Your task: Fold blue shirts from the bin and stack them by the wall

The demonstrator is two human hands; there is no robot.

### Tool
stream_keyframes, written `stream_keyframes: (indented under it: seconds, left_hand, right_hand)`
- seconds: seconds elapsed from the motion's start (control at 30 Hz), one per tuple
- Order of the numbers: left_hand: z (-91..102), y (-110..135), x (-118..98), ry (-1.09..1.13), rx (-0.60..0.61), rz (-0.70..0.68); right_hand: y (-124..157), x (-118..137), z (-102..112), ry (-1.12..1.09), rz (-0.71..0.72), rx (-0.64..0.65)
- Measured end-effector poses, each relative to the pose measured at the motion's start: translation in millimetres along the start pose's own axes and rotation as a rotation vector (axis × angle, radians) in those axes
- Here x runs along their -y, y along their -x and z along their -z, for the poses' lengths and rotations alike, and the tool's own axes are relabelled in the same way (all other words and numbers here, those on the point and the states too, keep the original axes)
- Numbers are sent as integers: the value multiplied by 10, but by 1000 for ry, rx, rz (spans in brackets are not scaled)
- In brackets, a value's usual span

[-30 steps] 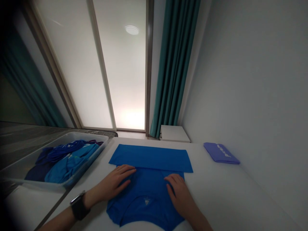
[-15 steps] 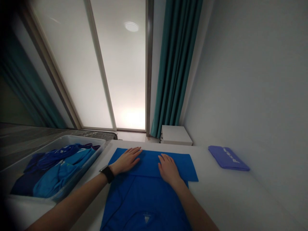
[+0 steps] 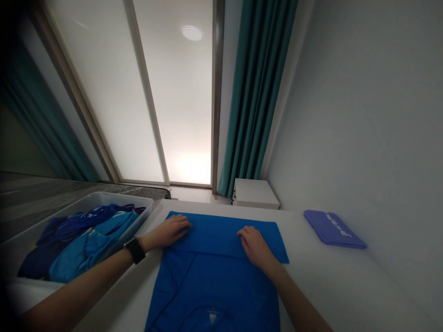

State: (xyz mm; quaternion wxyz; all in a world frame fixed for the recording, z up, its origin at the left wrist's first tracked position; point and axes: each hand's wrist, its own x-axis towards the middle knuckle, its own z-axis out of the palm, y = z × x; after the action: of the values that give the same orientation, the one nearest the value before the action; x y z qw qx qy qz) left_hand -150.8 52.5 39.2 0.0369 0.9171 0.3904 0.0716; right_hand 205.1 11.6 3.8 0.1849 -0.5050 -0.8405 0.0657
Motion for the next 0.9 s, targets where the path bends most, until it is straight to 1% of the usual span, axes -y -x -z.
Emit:
stream_keyframes:
  seconds: [0.07, 0.13, 0.2, 0.27, 0.37, 0.43, 0.53, 0.77, 0.9]
  left_hand:
    - [39, -90, 222, -26, -2, 91]
    - [72, -183, 431, -46, 78, 153]
    - [88, -261, 586, -56, 163, 173]
    - [91, -315, 678, -54, 210, 179]
    - [91, -364, 742, -39, 212, 196]
    - [98, -389, 772, -19, 213, 214]
    - [119, -428, 831, 16, 245, 234]
    - [176, -488, 954, 69, 334, 258]
    - [209, -474, 987, 105, 362, 268]
  right_hand:
    - [-89, -209, 47, 39, -65, 4]
    - [-163, -438, 85, 113, -151, 47]
    - [-208, -646, 105, 154, -212, 74]
    - [-224, -811, 115, 173, -254, 95]
    - [-233, -979, 133, 188, -307, 128]
    - [-247, -1052, 157, 194, -341, 148]
    - [-280, -1115, 203, 191, -376, 177]
    - [-335, -1147, 306, 110, -343, 246]
    - [-314, -1237, 337, 66, -353, 273]
